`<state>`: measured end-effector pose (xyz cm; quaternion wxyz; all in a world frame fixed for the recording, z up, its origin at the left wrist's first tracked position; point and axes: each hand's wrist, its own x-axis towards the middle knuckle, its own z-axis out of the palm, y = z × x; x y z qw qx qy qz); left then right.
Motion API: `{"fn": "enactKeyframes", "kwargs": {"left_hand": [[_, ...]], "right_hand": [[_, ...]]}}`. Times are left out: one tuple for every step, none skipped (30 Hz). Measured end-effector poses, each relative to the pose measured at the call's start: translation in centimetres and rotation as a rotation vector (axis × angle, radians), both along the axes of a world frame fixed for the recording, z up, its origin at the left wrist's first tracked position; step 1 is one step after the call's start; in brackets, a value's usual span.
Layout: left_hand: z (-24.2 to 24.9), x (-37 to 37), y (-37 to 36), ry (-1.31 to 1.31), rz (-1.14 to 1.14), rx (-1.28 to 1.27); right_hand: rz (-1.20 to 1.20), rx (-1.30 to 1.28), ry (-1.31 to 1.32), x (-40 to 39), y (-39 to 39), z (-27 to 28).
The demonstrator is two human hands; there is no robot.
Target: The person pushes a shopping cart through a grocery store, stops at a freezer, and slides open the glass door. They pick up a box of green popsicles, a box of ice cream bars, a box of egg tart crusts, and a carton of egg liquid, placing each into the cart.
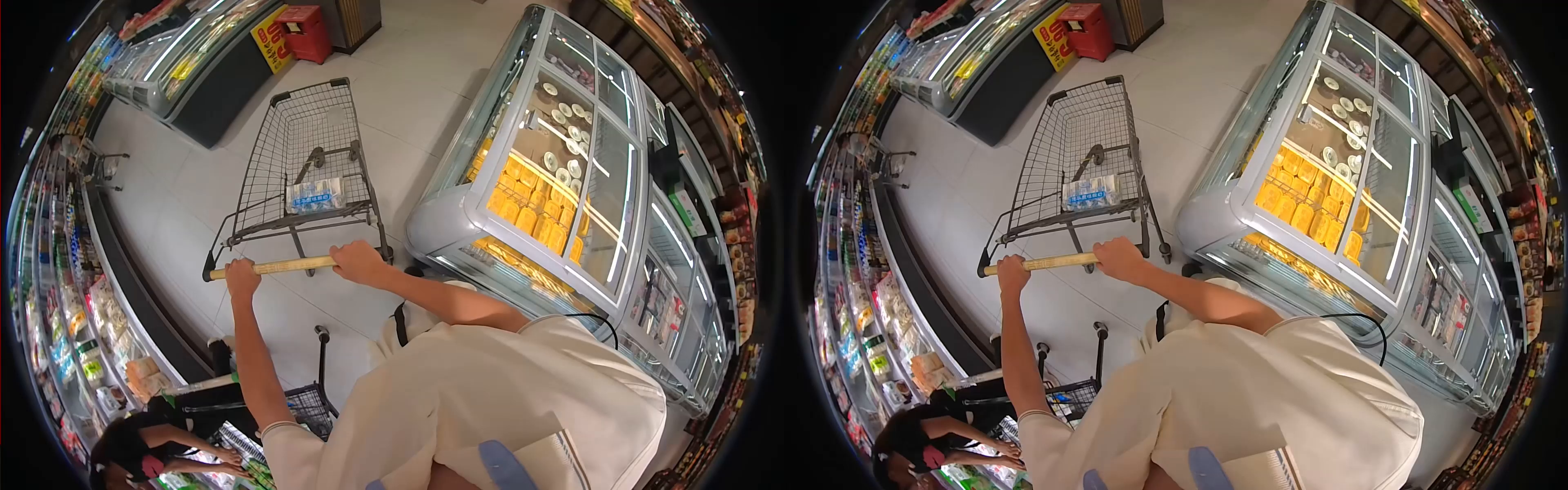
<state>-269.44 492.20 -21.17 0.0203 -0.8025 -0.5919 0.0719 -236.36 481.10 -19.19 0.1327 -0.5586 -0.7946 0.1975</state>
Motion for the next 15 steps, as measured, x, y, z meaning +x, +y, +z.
{"fn": "enactKeyframes", "kwargs": {"left_hand": [[0.1,0.2,1.0,0.017,-0.018,-0.021],[0.2,0.7,2.5,0.032,-0.041,-0.039],[0.2,1.4,4.0,0.050,-0.063,-0.059],[0.1,2.1,5.4,0.036,-0.081,-0.036],[0.0,2.6,6.7,0.026,-0.101,-0.018],[0.1,3.1,7.9,0.017,-0.120,-0.003],[0.0,3.6,9.0,0.008,-0.130,-0.010],[0.0,4.1,10.4,-0.003,-0.135,-0.014],[-0.1,4.9,12.0,-0.017,-0.142,-0.013],[-0.3,5.6,13.5,-0.033,-0.166,0.005],[-0.5,6.1,15.0,-0.049,-0.188,0.022],[-0.5,6.8,16.5,-0.065,-0.213,0.040],[-0.6,7.5,18.2,-0.053,-0.227,0.026],[-0.8,8.2,19.9,-0.042,-0.239,0.012],[-1.0,8.4,21.1,-0.030,-0.237,-0.007]], "right_hand": [[-0.005,-0.001,0.004,0.2,0.8,0.1],[-0.020,0.008,0.005,0.7,1.8,0.2],[-0.033,0.016,0.007,1.2,2.7,0.3],[-0.045,0.022,0.014,1.5,3.6,0.4],[-0.072,0.014,0.013,1.9,4.6,0.3],[-0.099,0.003,0.014,2.3,5.6,0.3],[-0.124,-0.010,0.014,2.6,6.4,0.2],[-0.142,-0.007,0.008,2.8,7.3,0.1],[-0.162,0.000,-0.002,3.2,8.3,0.1],[-0.183,0.005,-0.010,3.6,9.3,0.0],[-0.202,0.004,-0.012,4.0,10.2,-0.2],[-0.223,0.004,-0.013,4.4,11.3,-0.1],[-0.245,0.005,-0.015,4.8,12.4,-0.2],[-0.273,0.012,-0.017,5.0,13.4,-0.3],[-0.287,0.013,-0.017,4.9,14.3,-0.6]]}}
